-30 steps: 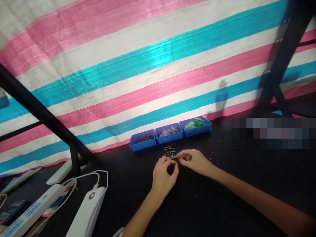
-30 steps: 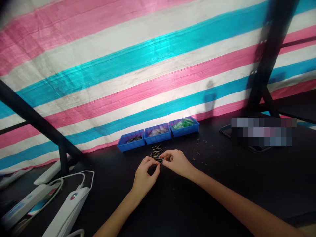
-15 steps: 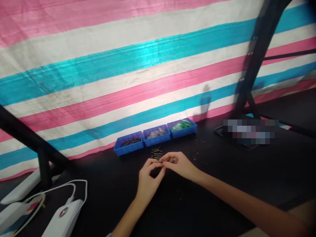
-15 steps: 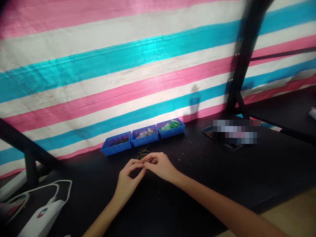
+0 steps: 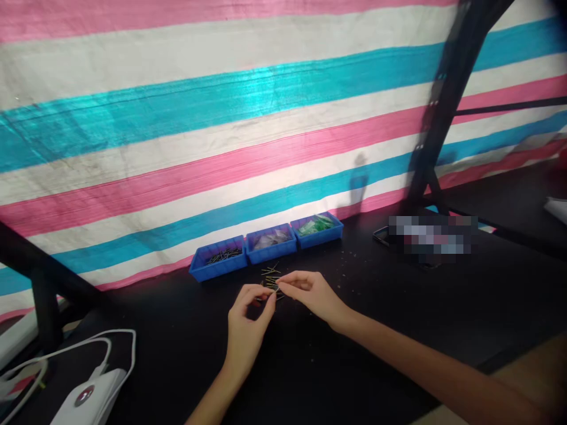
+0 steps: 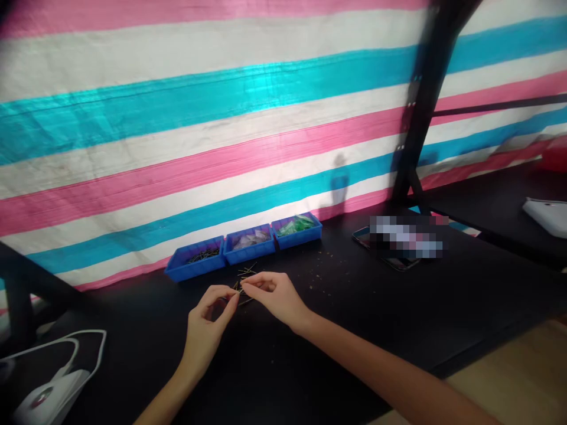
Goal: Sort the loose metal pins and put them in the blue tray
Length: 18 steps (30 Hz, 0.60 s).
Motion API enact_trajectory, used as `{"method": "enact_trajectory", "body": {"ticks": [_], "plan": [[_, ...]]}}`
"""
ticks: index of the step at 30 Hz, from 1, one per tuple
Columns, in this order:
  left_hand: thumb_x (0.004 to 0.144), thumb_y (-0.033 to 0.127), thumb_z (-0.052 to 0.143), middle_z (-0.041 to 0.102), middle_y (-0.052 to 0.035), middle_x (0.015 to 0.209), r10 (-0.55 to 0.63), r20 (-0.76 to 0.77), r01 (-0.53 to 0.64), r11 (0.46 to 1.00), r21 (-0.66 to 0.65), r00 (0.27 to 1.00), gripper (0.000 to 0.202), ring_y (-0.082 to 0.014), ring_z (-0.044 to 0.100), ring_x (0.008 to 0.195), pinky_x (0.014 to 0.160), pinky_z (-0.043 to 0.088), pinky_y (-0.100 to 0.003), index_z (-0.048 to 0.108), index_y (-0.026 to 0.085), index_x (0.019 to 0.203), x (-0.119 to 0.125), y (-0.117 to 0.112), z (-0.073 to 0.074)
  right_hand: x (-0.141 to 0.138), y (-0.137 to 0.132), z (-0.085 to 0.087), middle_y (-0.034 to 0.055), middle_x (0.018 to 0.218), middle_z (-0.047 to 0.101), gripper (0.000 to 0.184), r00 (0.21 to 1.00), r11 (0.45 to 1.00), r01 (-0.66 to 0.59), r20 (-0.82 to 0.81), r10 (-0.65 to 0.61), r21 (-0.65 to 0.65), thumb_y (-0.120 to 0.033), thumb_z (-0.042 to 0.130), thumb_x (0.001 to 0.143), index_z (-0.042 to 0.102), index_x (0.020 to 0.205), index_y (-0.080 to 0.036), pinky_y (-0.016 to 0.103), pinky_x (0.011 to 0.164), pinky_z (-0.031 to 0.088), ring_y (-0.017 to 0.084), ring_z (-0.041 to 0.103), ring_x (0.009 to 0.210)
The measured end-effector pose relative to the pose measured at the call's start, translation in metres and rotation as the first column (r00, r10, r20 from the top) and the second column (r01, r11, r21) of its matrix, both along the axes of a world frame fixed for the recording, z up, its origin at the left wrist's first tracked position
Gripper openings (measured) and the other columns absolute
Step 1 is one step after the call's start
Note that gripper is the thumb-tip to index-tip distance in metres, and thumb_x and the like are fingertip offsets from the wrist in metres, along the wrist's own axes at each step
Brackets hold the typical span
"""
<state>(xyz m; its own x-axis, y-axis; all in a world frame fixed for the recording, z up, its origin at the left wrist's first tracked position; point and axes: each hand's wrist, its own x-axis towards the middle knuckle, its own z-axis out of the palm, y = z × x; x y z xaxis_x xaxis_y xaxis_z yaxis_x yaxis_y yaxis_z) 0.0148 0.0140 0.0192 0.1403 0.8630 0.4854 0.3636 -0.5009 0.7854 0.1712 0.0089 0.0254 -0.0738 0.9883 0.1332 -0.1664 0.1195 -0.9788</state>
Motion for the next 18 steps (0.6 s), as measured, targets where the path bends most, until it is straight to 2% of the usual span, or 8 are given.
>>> {"method": "enact_trajectory", "body": {"ticks": [5, 8, 11, 14, 18], "plan": [[0.077, 0.027, 0.059, 0.056, -0.0016, 0.08, 0.004, 0.086, 0.0, 0.999, -0.047, 0.996, 0.008, -0.0138, 0.053, 0.076, 0.067, 0.042, -0.024, 0.06, 0.019, 0.078, -0.002, -0.001, -0.002, -0.001, -0.003, 0.004, 0.0047, 0.087, 0.069, 0.024, 1.0, 0.999, -0.018, -0.027, 0.017, -0.042, -0.035, 0.069, 0.066, 0.07, 0.082, -0.017, 0.031, 0.079, 0.046, 0.018, 0.062, 0.083], [0.078, 0.027, 0.058, 0.056, -0.0013, 0.08, 0.019, 0.125, -0.01, 0.997, -0.071, 0.992, 0.009, -0.0137, 0.053, 0.077, 0.068, 0.042, -0.024, 0.06, 0.018, 0.079, -0.002, -0.003, -0.002, -0.002, -0.005, 0.007, 0.0023, 0.081, 0.066, 0.025, 0.997, 0.997, 0.004, -0.079, -0.01, -0.071, -0.035, 0.069, 0.067, 0.069, 0.085, -0.019, 0.027, 0.067, 0.044, 0.013, 0.058, 0.071], [0.078, 0.028, 0.058, 0.056, -0.0009, 0.078, 0.048, 0.158, -0.032, 0.994, -0.1, 0.986, 0.011, -0.0131, 0.052, 0.075, 0.067, 0.041, -0.023, 0.06, 0.018, 0.079, -0.002, -0.003, -0.001, -0.001, -0.007, 0.011, -0.0007, 0.075, 0.059, 0.028, 0.972, 0.991, 0.007, -0.232, -0.038, -0.137, -0.038, 0.067, 0.069, 0.067, 0.09, -0.02, 0.022, 0.055, 0.038, 0.008, 0.049, 0.06], [0.077, 0.028, 0.058, 0.055, -0.0004, 0.076, 0.059, 0.165, -0.039, 0.992, -0.121, 0.984, 0.011, -0.0126, 0.051, 0.073, 0.066, 0.041, -0.022, 0.059, 0.018, 0.078, 0.0, -0.004, -0.001, 0.001, -0.009, 0.016, -0.0021, 0.072, 0.053, 0.026, 0.906, 0.977, -0.08, -0.422, -0.012, -0.2, -0.039, 0.066, 0.071, 0.065, 0.085, -0.018, 0.02, 0.053, 0.035, 0.007, 0.046, 0.06], [0.077, 0.027, 0.058, 0.055, 0.0, 0.076, 0.037, 0.16, -0.015, 0.99, -0.138, 0.986, 0.009, -0.0121, 0.051, 0.072, 0.065, 0.041, -0.021, 0.059, 0.018, 0.076, 0.003, -0.006, -0.002, 0.003, -0.009, 0.02, -0.0037, 0.065, 0.048, 0.023, 0.82, 0.928, -0.221, -0.572, 0.01, -0.299, -0.039, 0.064, 0.073, 0.058, 0.076, -0.016, 0.019, 0.051, 0.034, 0.007, 0.044, 0.057]]}}
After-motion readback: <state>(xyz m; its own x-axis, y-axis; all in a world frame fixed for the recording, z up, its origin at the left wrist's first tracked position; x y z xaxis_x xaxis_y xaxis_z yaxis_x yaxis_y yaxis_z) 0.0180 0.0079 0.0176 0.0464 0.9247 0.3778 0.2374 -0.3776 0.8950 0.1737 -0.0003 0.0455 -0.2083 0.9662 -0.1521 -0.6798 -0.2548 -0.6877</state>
